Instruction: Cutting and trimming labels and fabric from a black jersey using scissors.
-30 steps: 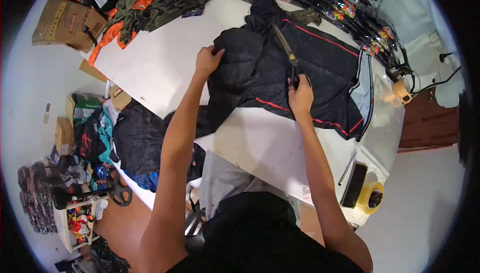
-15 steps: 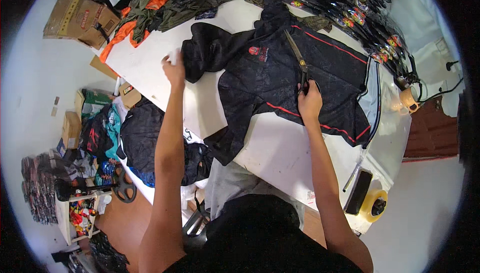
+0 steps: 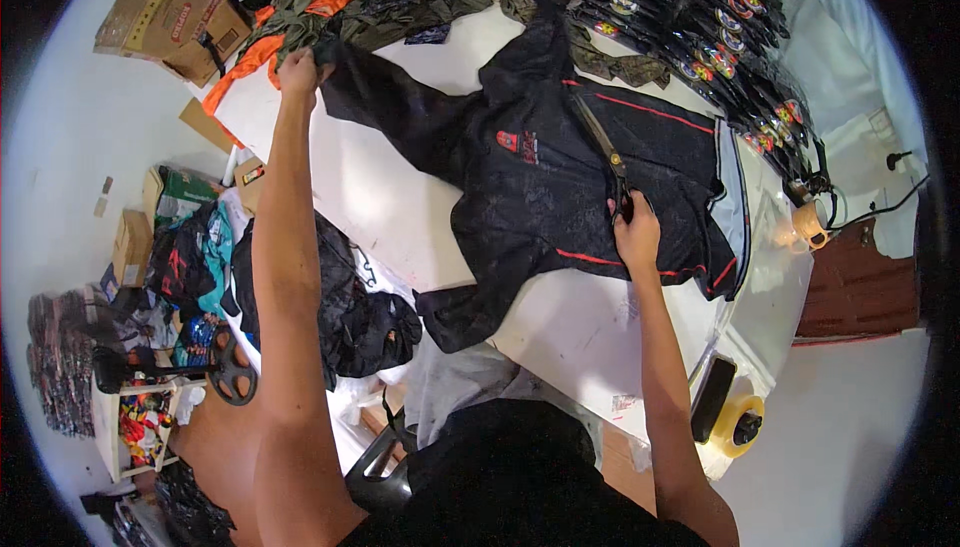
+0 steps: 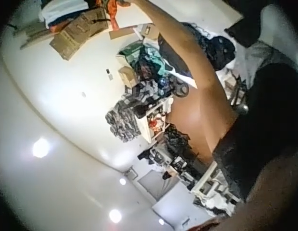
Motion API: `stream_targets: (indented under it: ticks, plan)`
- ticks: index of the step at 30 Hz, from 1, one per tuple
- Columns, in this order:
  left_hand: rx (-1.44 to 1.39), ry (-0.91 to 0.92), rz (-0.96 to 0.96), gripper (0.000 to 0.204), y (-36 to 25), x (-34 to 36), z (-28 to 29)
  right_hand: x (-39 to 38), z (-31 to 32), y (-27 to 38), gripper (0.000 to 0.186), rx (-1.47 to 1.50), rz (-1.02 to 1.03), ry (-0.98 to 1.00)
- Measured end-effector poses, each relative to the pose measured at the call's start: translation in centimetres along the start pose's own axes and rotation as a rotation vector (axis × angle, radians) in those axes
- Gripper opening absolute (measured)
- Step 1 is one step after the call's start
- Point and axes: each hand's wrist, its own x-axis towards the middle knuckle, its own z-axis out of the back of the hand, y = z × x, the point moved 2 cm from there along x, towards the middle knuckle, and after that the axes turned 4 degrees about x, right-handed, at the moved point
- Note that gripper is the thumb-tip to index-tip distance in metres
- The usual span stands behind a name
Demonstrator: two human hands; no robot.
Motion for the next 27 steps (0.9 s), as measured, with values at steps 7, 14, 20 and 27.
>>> stream_targets:
  ticks: [7,14,20,27]
  plan:
    - [0.634,0.108,-0.899,0.052,3.6,-11.3,-5.6,-0.8,-0.1,0.6,0.029,0.019,-0.046,-0.063]
    - [1.176,0.267,-0.837,0.053,10.3,-20.2,-5.0,1.2,-3.5,7.2,0.022,0.207,0.085,-0.054]
    - [1.612,0.33,-0.293,0.049,5.2,-22.5,-3.6,-0.1,-4.8,5.8,0.029,0.04,0.084,-0.081]
    - [0.976,0.215,-0.928,0.021,4.1,-24.9,-3.5,-0.2,-4.5,6.0,0.029,0.001,0.005,-0.067]
